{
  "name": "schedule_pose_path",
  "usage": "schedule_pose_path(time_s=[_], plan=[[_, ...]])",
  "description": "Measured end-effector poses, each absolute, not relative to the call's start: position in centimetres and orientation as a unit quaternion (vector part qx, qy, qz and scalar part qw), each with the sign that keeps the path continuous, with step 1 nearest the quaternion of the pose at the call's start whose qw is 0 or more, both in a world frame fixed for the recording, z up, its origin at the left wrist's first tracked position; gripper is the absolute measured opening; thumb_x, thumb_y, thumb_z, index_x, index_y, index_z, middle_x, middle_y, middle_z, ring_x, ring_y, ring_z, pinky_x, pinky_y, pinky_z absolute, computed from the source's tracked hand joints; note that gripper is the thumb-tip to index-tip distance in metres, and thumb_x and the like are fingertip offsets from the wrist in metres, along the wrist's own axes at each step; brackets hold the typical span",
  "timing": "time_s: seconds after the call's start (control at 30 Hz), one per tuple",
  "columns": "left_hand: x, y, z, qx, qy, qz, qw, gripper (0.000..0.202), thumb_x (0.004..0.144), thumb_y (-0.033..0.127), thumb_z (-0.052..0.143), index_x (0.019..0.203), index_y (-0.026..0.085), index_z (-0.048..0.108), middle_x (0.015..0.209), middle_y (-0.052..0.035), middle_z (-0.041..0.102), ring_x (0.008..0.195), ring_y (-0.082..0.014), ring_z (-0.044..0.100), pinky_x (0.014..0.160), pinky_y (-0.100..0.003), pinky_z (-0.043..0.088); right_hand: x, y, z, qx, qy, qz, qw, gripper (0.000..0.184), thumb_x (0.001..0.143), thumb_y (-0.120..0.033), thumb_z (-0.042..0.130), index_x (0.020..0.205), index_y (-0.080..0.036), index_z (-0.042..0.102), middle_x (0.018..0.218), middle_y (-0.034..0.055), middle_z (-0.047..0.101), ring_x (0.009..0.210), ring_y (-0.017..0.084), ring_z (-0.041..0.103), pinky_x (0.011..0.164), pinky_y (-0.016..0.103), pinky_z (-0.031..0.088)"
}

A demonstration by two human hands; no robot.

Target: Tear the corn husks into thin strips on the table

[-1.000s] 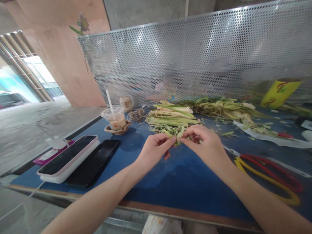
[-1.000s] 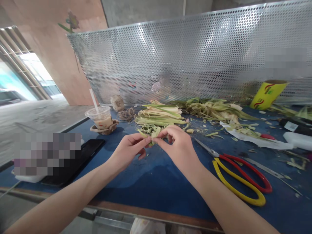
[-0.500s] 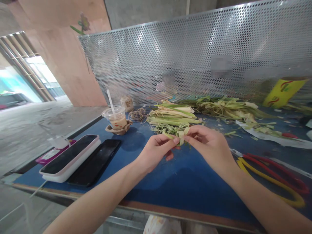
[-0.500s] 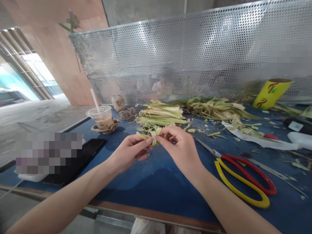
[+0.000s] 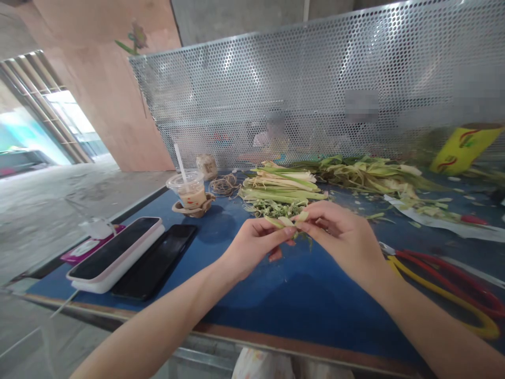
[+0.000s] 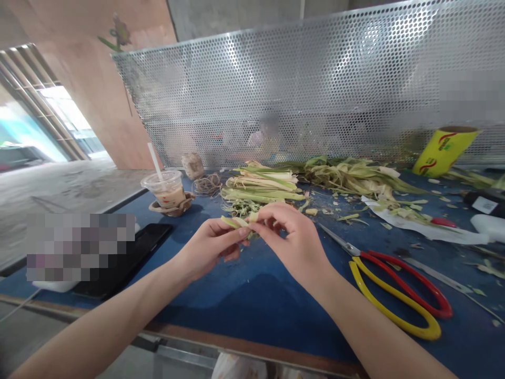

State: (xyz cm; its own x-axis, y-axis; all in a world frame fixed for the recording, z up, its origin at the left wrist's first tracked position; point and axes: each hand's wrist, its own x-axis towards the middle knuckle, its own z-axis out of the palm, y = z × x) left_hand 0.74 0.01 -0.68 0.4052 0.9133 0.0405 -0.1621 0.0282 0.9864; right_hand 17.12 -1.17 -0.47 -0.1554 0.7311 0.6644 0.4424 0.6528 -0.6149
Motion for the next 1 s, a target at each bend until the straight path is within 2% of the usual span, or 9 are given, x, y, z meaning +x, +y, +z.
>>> schedule_pose_path(time_s=[0.13, 0.27, 0.43, 0.57, 0.8, 0.83, 0.93, 1.0], plan=[[0.5, 0.2, -0.6, 0.524, 0.362, 0.410, 0.653, 0.026, 0.060, 0.033, 0.071, 0.059, 0.010, 0.061, 0.055, 0.0016, 0.057, 0.034, -0.0013, 0.042, 0.036, -0.017, 0.028, 17.3, -1.4, -0.7, -0.326, -0.825, 0.003, 0.462, 0.022, 0.084, -0.015, 0.046, 0.089, -0.025, 0.064, 0.090, 0.0029, 0.061, 0.082, 0.013, 0.057, 0.071, 0.025, 0.046], [0.5, 0.0, -0.6, 0.572, 0.360, 0.392, 0.624, 0.025, 0.062, 0.034, 0.070, 0.062, 0.010, 0.060, 0.053, 0.0049, 0.050, 0.034, -0.0010, 0.039, 0.034, -0.017, 0.026, 17.4, -1.4, -0.9, -0.324, -0.834, -0.028, 0.447, 0.025, 0.085, -0.016, 0.044, 0.096, -0.027, 0.065, 0.088, 0.0030, 0.061, 0.080, 0.013, 0.057, 0.070, 0.026, 0.046], [0.6, -0.2, -0.4, 0.637, 0.355, 0.363, 0.580, 0.027, 0.070, 0.036, 0.062, 0.063, 0.011, 0.057, 0.054, 0.0063, 0.042, 0.039, -0.0022, 0.038, 0.040, -0.019, 0.029, 17.5, -1.2, -0.9, -0.329, -0.858, -0.071, 0.387, 0.031, 0.086, -0.014, 0.042, 0.102, -0.028, 0.064, 0.086, 0.0040, 0.061, 0.079, 0.015, 0.056, 0.068, 0.027, 0.046], [0.6, -0.4, -0.2, 0.667, 0.351, 0.336, 0.565, 0.025, 0.072, 0.036, 0.059, 0.069, 0.012, 0.055, 0.053, 0.0055, 0.040, 0.046, -0.0047, 0.038, 0.045, -0.020, 0.029, 17.6, -1.1, -0.9, -0.309, -0.874, -0.103, 0.360, 0.031, 0.086, -0.011, 0.041, 0.104, -0.024, 0.062, 0.088, 0.0060, 0.060, 0.082, 0.016, 0.054, 0.071, 0.028, 0.045], [0.5, -0.3, -0.4, 0.695, 0.342, 0.352, 0.526, 0.035, 0.083, 0.044, 0.041, 0.067, 0.014, 0.049, 0.058, 0.0031, 0.042, 0.051, -0.0072, 0.039, 0.052, -0.023, 0.033, 17.9, -1.1, -0.1, -0.323, -0.857, -0.020, 0.401, 0.020, 0.085, -0.015, 0.045, 0.089, -0.022, 0.064, 0.089, 0.0046, 0.061, 0.078, 0.013, 0.057, 0.068, 0.023, 0.046], [0.4, -0.4, -0.3, 0.704, 0.343, 0.348, 0.515, 0.034, 0.084, 0.042, 0.039, 0.068, 0.014, 0.049, 0.058, 0.0030, 0.042, 0.052, -0.0074, 0.039, 0.053, -0.023, 0.033, 18.0, -1.1, 0.0, -0.334, -0.846, 0.004, 0.416, 0.018, 0.083, -0.017, 0.049, 0.092, -0.022, 0.064, 0.087, 0.0037, 0.062, 0.075, 0.012, 0.057, 0.066, 0.023, 0.047], [0.3, -0.7, 0.2, 0.762, 0.349, 0.329, 0.436, 0.033, 0.085, 0.036, 0.038, 0.062, 0.015, 0.048, 0.057, 0.0026, 0.042, 0.055, -0.0082, 0.038, 0.056, -0.023, 0.032, 17.8, -1.0, 0.0, -0.377, -0.810, 0.082, 0.442, 0.024, 0.079, -0.020, 0.055, 0.103, -0.024, 0.060, 0.079, 0.0010, 0.062, 0.064, 0.011, 0.055, 0.058, 0.023, 0.046], [0.4, -0.9, 0.4, 0.791, 0.351, 0.325, 0.382, 0.033, 0.085, 0.031, 0.040, 0.056, 0.015, 0.045, 0.058, 0.0023, 0.042, 0.057, -0.0085, 0.038, 0.057, -0.022, 0.032, 17.6, -1.0, 0.0, -0.386, -0.800, 0.111, 0.447, 0.020, 0.080, -0.021, 0.055, 0.099, -0.022, 0.063, 0.075, 0.0007, 0.061, 0.060, 0.010, 0.053, 0.054, 0.022, 0.046]])
